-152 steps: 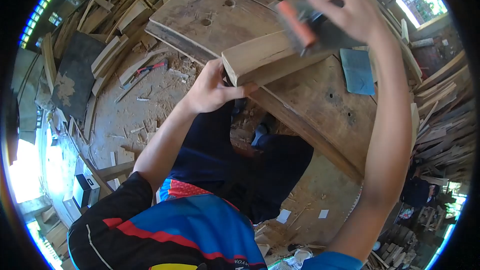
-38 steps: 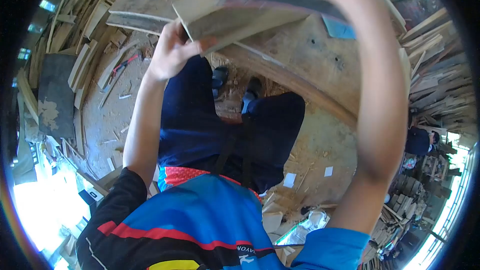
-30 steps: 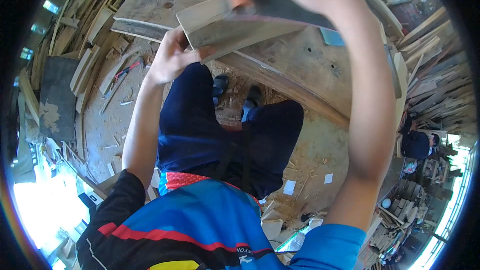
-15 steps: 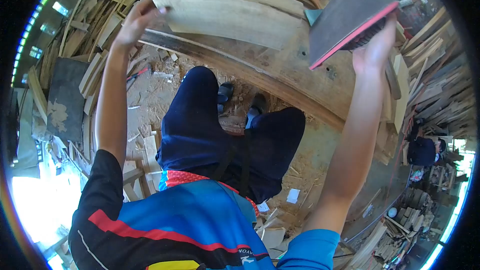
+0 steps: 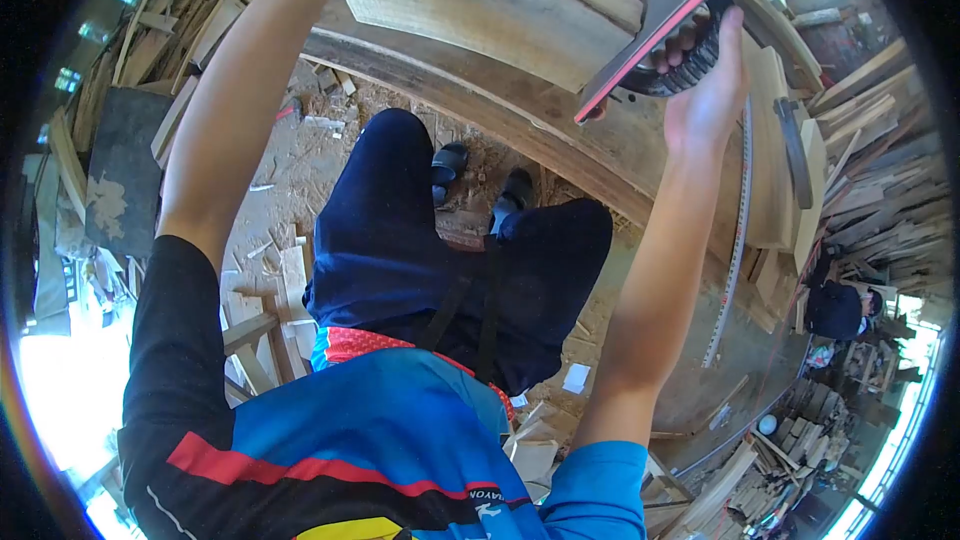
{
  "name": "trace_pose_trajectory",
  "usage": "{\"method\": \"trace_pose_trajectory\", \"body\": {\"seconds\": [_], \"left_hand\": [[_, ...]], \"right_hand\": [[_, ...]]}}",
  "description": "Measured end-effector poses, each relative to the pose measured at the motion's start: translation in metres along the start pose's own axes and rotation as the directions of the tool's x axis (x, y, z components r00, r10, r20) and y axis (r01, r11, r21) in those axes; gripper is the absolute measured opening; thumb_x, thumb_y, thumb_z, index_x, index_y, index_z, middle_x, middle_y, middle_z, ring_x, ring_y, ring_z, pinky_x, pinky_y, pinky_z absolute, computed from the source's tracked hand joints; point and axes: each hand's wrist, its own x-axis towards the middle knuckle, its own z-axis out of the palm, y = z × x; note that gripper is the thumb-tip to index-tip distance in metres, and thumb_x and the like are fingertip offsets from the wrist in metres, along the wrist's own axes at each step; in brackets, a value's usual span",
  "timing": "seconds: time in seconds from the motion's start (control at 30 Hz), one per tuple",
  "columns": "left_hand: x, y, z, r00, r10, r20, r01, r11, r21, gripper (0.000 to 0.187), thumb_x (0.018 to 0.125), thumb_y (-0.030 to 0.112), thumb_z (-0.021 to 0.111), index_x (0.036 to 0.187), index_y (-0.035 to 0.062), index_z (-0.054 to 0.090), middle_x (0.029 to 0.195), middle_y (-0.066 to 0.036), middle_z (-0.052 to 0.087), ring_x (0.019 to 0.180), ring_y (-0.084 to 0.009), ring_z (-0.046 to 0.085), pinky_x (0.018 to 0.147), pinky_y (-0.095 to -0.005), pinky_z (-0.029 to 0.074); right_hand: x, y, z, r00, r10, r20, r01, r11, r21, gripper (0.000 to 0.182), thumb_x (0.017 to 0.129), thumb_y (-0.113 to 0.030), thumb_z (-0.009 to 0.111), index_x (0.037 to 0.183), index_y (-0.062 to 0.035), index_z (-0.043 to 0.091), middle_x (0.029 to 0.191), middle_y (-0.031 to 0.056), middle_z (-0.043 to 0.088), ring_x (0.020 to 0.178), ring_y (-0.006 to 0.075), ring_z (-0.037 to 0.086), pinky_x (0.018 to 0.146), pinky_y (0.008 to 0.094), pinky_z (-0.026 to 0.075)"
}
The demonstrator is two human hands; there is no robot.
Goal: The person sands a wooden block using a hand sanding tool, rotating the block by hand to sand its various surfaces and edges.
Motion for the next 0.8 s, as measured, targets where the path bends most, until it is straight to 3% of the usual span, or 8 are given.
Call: {"method": "trace_pose_trajectory", "body": {"seconds": [0.03, 0.13, 0.23, 0.3, 0.37, 0.5, 0.6, 0.8], "left_hand": [[0.000, 0.003, 0.000, 0.998, -0.045, 0.032, 0.044, 0.999, 0.032, 0.106, 0.090, 0.091, 0.029, 0.143, 0.0048, 0.061, 0.145, -0.025, 0.058, 0.141, -0.0392, 0.049, 0.121, -0.0472, 0.032], [-0.020, 0.020, -0.019, 0.986, -0.024, 0.167, 0.021, 1.000, 0.018, 0.105, 0.089, 0.091, 0.030, 0.142, 0.0064, 0.062, 0.148, -0.023, 0.055, 0.142, -0.0397, 0.047, 0.121, -0.0464, 0.032], [0.005, 0.006, -0.002, 0.972, -0.154, 0.179, 0.132, 0.983, 0.130, 0.105, 0.088, 0.092, 0.031, 0.142, 0.0076, 0.062, 0.149, -0.022, 0.056, 0.142, -0.0400, 0.048, 0.121, -0.0461, 0.033], [0.006, 0.007, -0.002, 0.975, -0.133, 0.181, 0.110, 0.985, 0.133, 0.105, 0.088, 0.092, 0.030, 0.141, 0.0077, 0.063, 0.149, -0.022, 0.056, 0.142, -0.0397, 0.047, 0.120, -0.0455, 0.033], [0.005, 0.005, -0.004, 0.982, -0.090, 0.169, 0.070, 0.990, 0.119, 0.102, 0.088, 0.090, 0.035, 0.140, 0.0076, 0.064, 0.146, -0.022, 0.058, 0.139, -0.0397, 0.050, 0.118, -0.0451, 0.036], [-0.002, 0.005, -0.011, 0.982, 0.038, 0.186, -0.051, 0.996, 0.066, 0.096, 0.085, 0.086, 0.045, 0.136, 0.0072, 0.067, 0.139, -0.022, 0.062, 0.131, -0.0394, 0.055, 0.113, -0.0446, 0.040], [-0.009, 0.009, -0.016, 0.975, 0.113, 0.190, -0.123, 0.992, 0.038, 0.092, 0.083, 0.082, 0.052, 0.133, 0.0069, 0.068, 0.134, -0.021, 0.065, 0.126, -0.0391, 0.059, 0.109, -0.0442, 0.043], [-0.022, 0.015, -0.022, 0.956, 0.228, 0.184, -0.240, 0.970, 0.045, 0.085, 0.078, 0.076, 0.067, 0.127, 0.0063, 0.072, 0.125, -0.020, 0.071, 0.114, -0.0387, 0.066, 0.102, -0.0435, 0.049]], "right_hand": [[-0.005, 0.000, 0.006, 0.998, -0.029, -0.061, 0.027, 0.999, -0.035, 0.042, 0.109, -0.050, 0.048, 0.101, -0.0106, 0.058, 0.077, 0.0001, 0.052, 0.066, 0.0146, 0.049, 0.060, 0.0305, 0.042], [0.000, -0.002, 0.003, 0.981, 0.074, -0.179, -0.078, 0.997, -0.012, 0.041, 0.109, -0.050, 0.049, 0.101, -0.0106, 0.059, 0.078, -0.0005, 0.053, 0.065, 0.0135, 0.049, 0.059, 0.0302, 0.043], [0.034, 0.013, -0.034, 0.939, 0.344, -0.004, -0.344, 0.937, -0.063, 0.041, 0.108, -0.049, 0.050, 0.099, -0.0100, 0.059, 0.075, -0.0019, 0.051, 0.063, 0.0120, 0.049, 0.060, 0.0300, 0.045], [0.044, 0.029, -0.043, 0.847, 0.497, 0.190, -0.493, 0.867, -0.073, 0.037, 0.107, -0.043, 0.052, 0.094, -0.0099, 0.058, 0.072, -0.0017, 0.054, 0.056, 0.0118, 0.049, 0.055, 0.0283, 0.043], [0.021, 0.025, -0.012, 0.871, 0.484, -0.088, -0.491, 0.863, -0.116, 0.037, 0.107, -0.042, 0.050, 0.085, -0.0120, 0.053, 0.061, -0.0020, 0.047, 0.047, 0.0107, 0.042, 0.047, 0.0257, 0.038], [-0.002, 0.031, -0.011, 0.878, 0.463, -0.121, -0.465, 0.885, 0.020, 0.031, 0.107, -0.038, 0.049, 0.094, -0.0109, 0.057, 0.061, -0.0023, 0.048, 0.044, 0.0089, 0.041, 0.046, 0.0230, 0.037], [0.000, 0.032, -0.002, 0.905, 0.362, -0.224, -0.375, 0.927, -0.016, 0.027, 0.107, -0.036, 0.050, 0.099, -0.0118, 0.058, 0.061, -0.0034, 0.047, 0.045, 0.0084, 0.041, 0.044, 0.0226, 0.035], [0.024, 0.039, -0.025, 0.892, 0.384, -0.238, -0.386, 0.922, 0.042, 0.029, 0.105, -0.036, 0.054, 0.087, -0.0152, 0.060, 0.062, -0.0061, 0.044, 0.048, 0.0073, 0.039, 0.043, 0.0223, 0.032]]}}
